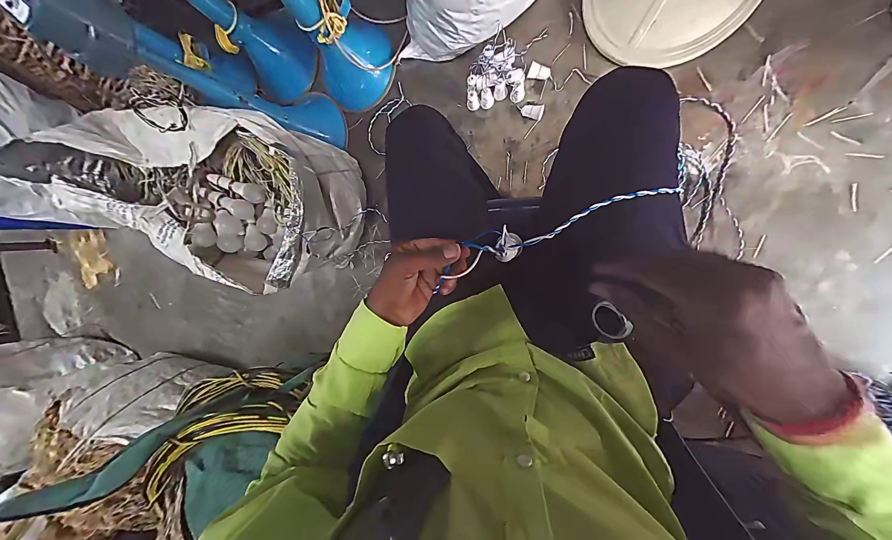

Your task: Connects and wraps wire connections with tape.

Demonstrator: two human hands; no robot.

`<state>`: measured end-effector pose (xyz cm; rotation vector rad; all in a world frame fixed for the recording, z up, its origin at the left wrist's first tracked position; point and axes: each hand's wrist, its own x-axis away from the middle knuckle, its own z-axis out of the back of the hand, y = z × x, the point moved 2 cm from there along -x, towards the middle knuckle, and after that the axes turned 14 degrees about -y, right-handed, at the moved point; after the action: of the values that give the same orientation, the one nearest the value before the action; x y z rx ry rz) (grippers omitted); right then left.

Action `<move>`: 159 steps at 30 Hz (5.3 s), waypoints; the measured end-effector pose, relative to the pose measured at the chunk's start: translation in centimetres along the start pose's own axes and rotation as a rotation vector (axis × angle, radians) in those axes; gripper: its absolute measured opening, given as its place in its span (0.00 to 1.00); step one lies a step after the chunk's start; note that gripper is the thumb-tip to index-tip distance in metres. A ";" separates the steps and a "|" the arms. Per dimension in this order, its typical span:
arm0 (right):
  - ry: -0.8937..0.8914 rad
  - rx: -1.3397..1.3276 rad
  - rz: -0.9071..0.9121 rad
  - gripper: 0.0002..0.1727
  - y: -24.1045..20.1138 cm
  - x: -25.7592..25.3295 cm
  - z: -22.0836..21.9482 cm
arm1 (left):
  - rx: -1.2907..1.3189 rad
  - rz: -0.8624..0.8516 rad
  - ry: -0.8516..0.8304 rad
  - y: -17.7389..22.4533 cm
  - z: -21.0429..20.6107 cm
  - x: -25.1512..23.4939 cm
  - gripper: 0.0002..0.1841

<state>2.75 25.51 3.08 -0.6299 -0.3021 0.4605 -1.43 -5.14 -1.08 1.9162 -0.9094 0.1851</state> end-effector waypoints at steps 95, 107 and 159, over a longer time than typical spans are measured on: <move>-0.212 -1.028 -0.031 0.19 0.5 -5.2 -0.9 | -1.104 -0.863 -0.076 3.5 -4.9 -2.9 0.08; 0.035 -1.388 -0.136 0.18 -1.8 -7.4 -2.0 | -1.203 -0.716 -0.103 3.3 -5.8 -3.0 0.09; 0.240 -0.926 0.193 0.08 0.7 -6.1 -1.4 | -0.261 -0.003 -0.340 2.9 -7.2 -3.2 0.12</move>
<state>-2.17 22.28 0.79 -1.6155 -0.2148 0.4100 -3.88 1.68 3.16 1.7310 -1.0953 -0.2593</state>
